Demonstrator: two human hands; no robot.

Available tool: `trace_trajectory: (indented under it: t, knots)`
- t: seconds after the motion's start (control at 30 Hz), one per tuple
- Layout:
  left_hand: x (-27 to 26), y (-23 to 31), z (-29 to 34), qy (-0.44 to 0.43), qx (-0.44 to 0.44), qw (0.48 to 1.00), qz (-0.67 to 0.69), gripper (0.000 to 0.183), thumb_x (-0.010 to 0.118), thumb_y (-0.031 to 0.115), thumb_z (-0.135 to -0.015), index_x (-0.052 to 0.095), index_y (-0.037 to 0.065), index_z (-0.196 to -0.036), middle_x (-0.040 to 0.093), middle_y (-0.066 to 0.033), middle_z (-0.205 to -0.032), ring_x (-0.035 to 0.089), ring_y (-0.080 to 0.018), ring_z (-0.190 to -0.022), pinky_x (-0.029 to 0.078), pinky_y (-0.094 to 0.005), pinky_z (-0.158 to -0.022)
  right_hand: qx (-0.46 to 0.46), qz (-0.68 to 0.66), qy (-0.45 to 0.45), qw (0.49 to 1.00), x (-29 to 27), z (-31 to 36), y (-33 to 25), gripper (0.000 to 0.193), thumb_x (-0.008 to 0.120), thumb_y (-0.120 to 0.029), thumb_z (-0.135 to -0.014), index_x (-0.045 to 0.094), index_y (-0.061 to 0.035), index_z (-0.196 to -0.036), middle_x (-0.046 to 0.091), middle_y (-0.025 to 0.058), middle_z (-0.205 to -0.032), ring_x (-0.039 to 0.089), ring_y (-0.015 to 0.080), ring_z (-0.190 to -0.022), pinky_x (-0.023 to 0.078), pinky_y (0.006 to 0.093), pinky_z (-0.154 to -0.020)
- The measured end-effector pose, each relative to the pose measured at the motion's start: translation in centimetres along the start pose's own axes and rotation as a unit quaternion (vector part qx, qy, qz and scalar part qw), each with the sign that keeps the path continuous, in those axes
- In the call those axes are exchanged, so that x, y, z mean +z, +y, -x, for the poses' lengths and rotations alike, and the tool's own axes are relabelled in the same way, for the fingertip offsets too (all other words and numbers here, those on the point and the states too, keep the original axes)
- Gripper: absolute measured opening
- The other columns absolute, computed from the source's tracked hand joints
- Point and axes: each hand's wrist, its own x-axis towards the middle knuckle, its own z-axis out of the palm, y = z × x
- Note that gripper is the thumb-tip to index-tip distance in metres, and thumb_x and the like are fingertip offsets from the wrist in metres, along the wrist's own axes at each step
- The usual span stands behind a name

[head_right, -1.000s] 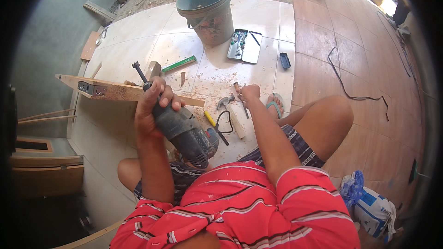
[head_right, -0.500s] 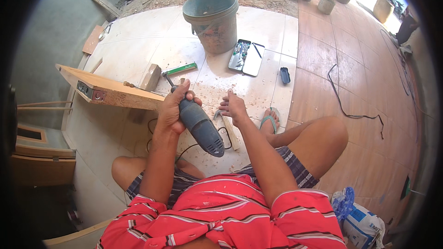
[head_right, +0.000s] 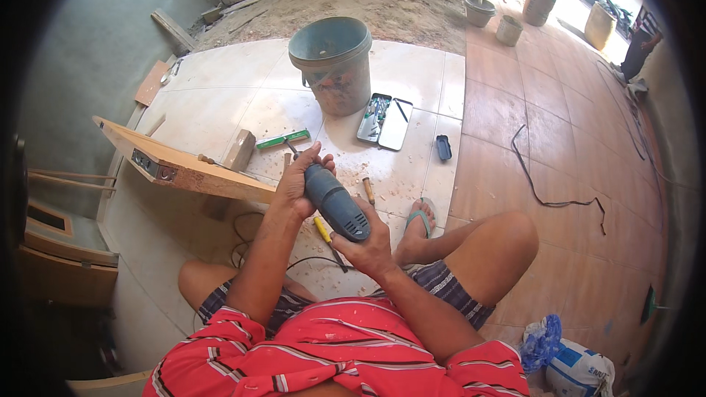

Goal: The person installs a metal door handle plate onto a wooden door. They first use a hammer and chisel to adjust the wood, then use a power drill to secure the plate with screws.

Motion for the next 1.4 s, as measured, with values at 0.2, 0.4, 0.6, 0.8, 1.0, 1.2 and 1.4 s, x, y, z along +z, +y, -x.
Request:
trace_trajectory:
  t: [0.2,0.4,0.6,0.8,1.0,1.2,1.4]
  knots:
    - [4.3,0.7,1.0,-0.034,-0.031,0.997,-0.059,0.04,0.086,0.023,-0.09,0.057,0.005,-0.11,0.067,-0.0104,-0.093,0.074,-0.0305,-0.085,0.066,-0.0462,-0.072,-0.095,0.036,0.053,0.993,-1.1,-1.2,-0.8,0.071,0.083,-0.008,-0.075,0.056,0.0035,-0.14,0.075,0.012,-0.107,0.073,0.0165,-0.091,0.058,0.0301,-0.083]
    - [6.0,0.5,1.9,-0.058,-0.035,0.996,-0.056,0.035,0.088,0.028,-0.088,0.063,0.008,-0.105,0.067,-0.0054,-0.087,0.072,-0.0238,-0.08,0.062,-0.0439,-0.065,-0.148,0.086,0.066,0.983,-2.0,-1.1,-2.2,0.071,0.082,-0.005,-0.076,0.054,0.0058,-0.14,0.074,0.0124,-0.107,0.073,0.017,-0.092,0.058,0.0312,-0.085]
    - [5.6,0.2,2.4,-0.041,-0.03,0.997,-0.058,0.036,0.088,0.026,-0.087,0.063,0.007,-0.105,0.067,-0.0056,-0.086,0.072,-0.0226,-0.08,0.063,-0.043,-0.066,-0.137,0.102,0.06,0.983,-1.8,-0.7,-2.9,0.072,0.082,-0.004,-0.074,0.054,0.0058,-0.14,0.073,0.014,-0.11,0.073,0.0189,-0.094,0.058,0.0314,-0.086]
    - [5.9,0.3,2.4,-0.058,-0.018,0.997,-0.054,0.037,0.088,0.027,-0.087,0.064,0.006,-0.107,0.068,-0.0062,-0.086,0.071,-0.0223,-0.076,0.062,-0.0416,-0.066,-0.145,0.104,0.074,0.981,-1.6,-0.8,-2.5,0.077,0.083,-0.005,-0.072,0.054,0.0036,-0.143,0.072,0.0157,-0.114,0.072,0.0204,-0.097,0.058,0.0316,-0.088]
    - [5.7,0.5,1.7,-0.07,-0.018,0.996,-0.048,0.037,0.087,0.027,-0.088,0.062,0.005,-0.101,0.066,-0.0095,-0.084,0.073,-0.0298,-0.082,0.064,-0.0482,-0.071,-0.123,0.091,0.082,0.985,-1.3,-0.8,-2.1,0.08,0.083,-0.004,-0.074,0.051,0.0031,-0.147,0.072,0.016,-0.116,0.073,0.0206,-0.097,0.058,0.0318,-0.087]
    - [5.4,0.0,0.4,-0.05,-0.037,0.995,-0.077,0.034,0.084,0.024,-0.089,0.06,0.007,-0.105,0.067,-0.0065,-0.084,0.071,-0.0241,-0.072,0.062,-0.0418,-0.063,-0.137,0.131,0.09,0.978,-1.4,-0.9,-0.9,0.078,0.082,-0.005,-0.074,0.052,0.005,-0.145,0.072,0.0166,-0.114,0.073,0.021,-0.095,0.058,0.0322,-0.086]
    - [4.2,-0.8,-1.1,-0.066,-0.065,0.994,-0.054,0.034,0.084,0.026,-0.089,0.059,0.006,-0.102,0.067,-0.0072,-0.085,0.071,-0.0257,-0.072,0.062,-0.0444,-0.063,-0.163,0.2,0.101,0.961,-1.7,-0.9,-0.6,0.078,0.082,-0.006,-0.074,0.052,0.0087,-0.144,0.071,0.02,-0.115,0.074,0.0258,-0.097,0.059,0.0354,-0.088]
